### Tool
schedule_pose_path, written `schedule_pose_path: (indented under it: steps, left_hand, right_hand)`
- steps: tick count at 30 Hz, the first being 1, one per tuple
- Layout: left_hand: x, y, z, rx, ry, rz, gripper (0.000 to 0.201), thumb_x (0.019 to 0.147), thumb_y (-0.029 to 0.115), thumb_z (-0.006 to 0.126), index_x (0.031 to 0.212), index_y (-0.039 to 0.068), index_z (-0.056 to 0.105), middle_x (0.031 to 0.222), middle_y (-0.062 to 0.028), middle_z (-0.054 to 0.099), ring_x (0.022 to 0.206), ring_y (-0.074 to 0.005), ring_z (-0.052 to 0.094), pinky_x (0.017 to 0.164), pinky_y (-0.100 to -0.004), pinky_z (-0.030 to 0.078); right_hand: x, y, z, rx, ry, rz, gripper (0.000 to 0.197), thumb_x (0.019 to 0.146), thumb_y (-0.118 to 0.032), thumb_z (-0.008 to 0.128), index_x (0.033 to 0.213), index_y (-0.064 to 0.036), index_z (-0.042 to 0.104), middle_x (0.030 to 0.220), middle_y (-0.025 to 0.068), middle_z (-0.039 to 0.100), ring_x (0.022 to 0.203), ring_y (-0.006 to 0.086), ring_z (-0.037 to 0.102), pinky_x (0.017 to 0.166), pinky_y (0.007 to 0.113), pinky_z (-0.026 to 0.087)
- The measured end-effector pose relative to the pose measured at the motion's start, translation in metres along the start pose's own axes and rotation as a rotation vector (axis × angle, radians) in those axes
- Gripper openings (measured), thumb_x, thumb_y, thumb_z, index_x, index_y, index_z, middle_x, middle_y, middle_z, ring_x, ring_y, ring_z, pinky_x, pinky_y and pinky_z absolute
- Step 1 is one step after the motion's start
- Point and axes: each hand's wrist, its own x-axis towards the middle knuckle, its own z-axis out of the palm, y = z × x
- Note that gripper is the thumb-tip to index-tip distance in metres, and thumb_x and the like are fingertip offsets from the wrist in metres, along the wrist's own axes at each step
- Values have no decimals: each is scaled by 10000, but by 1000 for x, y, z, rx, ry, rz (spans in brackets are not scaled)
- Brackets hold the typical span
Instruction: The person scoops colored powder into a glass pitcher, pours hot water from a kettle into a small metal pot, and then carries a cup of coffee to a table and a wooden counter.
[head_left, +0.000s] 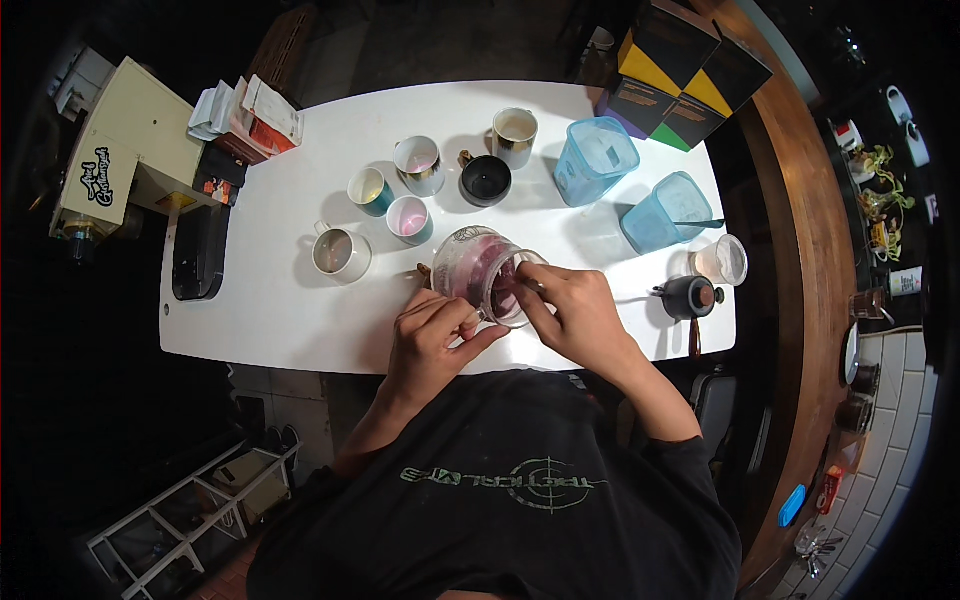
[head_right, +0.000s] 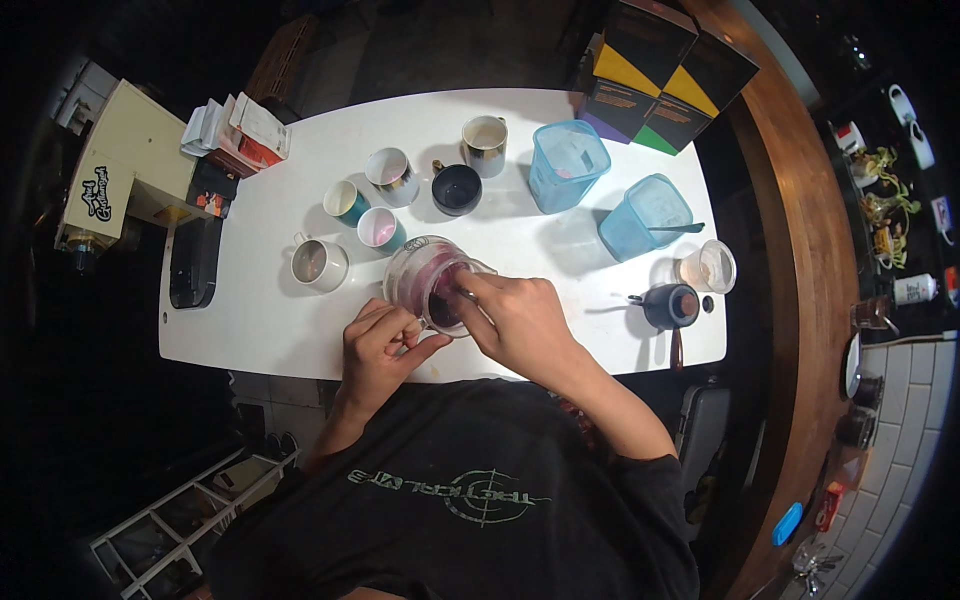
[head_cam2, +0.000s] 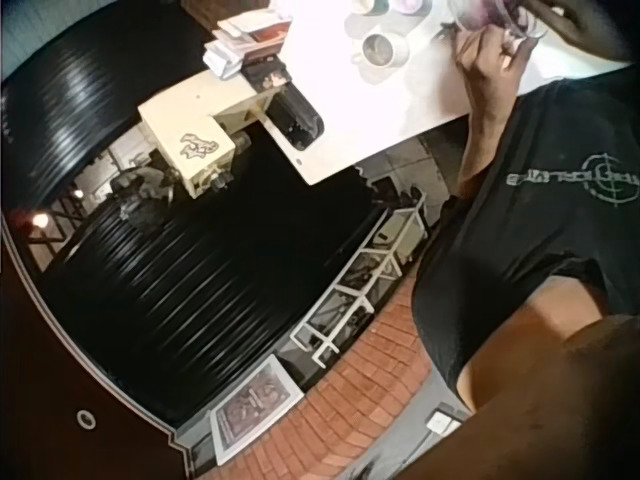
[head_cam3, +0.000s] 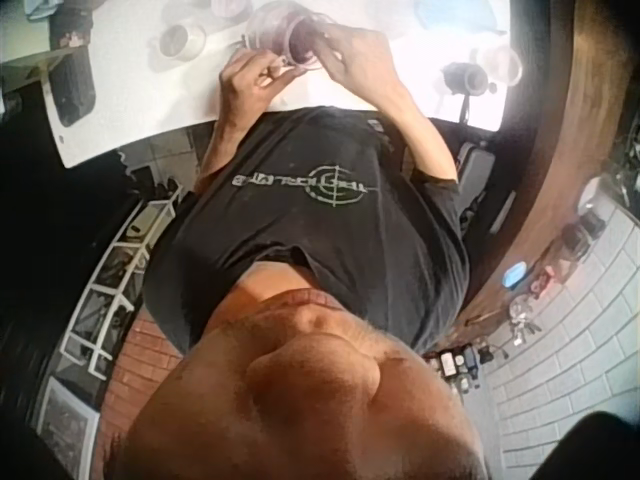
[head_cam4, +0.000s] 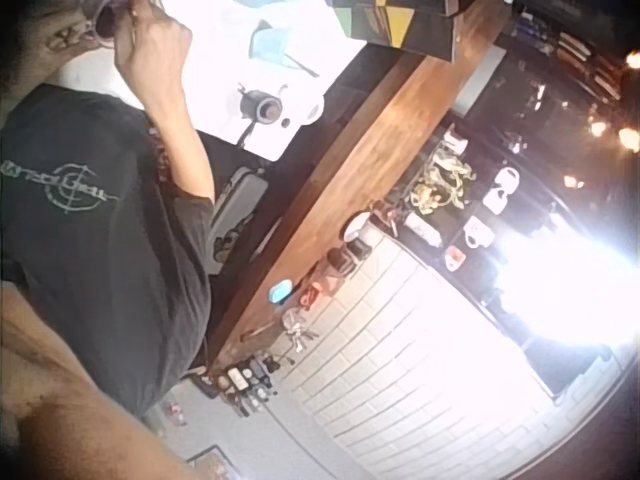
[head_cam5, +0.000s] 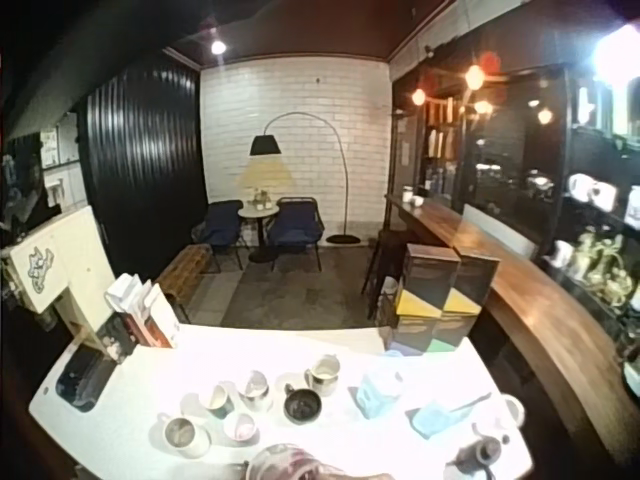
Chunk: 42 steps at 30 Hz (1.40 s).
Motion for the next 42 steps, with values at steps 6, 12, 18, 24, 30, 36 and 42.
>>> schedule_pose_path:
  steps: [6,12,18,24,30,36,42]
  left_hand:
    - [2,3,6,-1,-9,-3,382,680,149,897,654,71,524,566,6,455,543,-174,436,589,-319,393]
    - [4,4,9,-18,-16,-1,381,679,148,897,656,70,524,567,3,452,549,-172,434,583,-315,384]
    - [4,3,10,-17,-14,-5,389,676,145,899,655,68,518,567,1,451,548,-174,433,582,-316,381]
    - [4,4,11,-24,-18,-45,394,677,139,899,651,64,513,575,-1,455,571,-175,424,557,-321,363]
    - [6,5,12,-29,-22,-44,388,680,136,897,651,61,518,580,-4,463,576,-176,421,544,-322,356]
    - [5,1,14,-22,-22,-11,391,678,144,898,650,61,517,583,-6,461,577,-183,426,558,-324,363]
    - [4,0,17,-30,-16,-5,391,672,143,899,652,61,518,577,-5,458,565,-188,430,568,-324,372]
  right_hand:
    - [-6,4,-4,-21,29,30,165,862,-101,629,1011,-30,634,794,123,688,609,318,655,521,407,496]
    - [-8,2,-6,-30,89,120,142,861,-45,639,993,7,639,799,151,699,618,334,658,549,409,495]
    - [-12,2,-3,-38,127,149,190,862,-102,646,1034,-23,638,826,153,699,626,331,661,529,412,496]
    - [-14,3,2,49,169,155,188,859,-99,644,1029,-21,636,806,149,695,628,344,660,536,427,498]
    - [-13,2,0,128,134,160,78,893,-52,614,949,3,621,738,175,665,620,341,653,534,406,475]
    - [-16,6,0,99,47,193,182,873,-93,622,1039,-21,642,818,157,703,605,353,654,529,419,490]
    - [-14,4,0,51,118,213,71,897,-60,621,932,2,613,725,184,651,604,355,640,538,401,475]
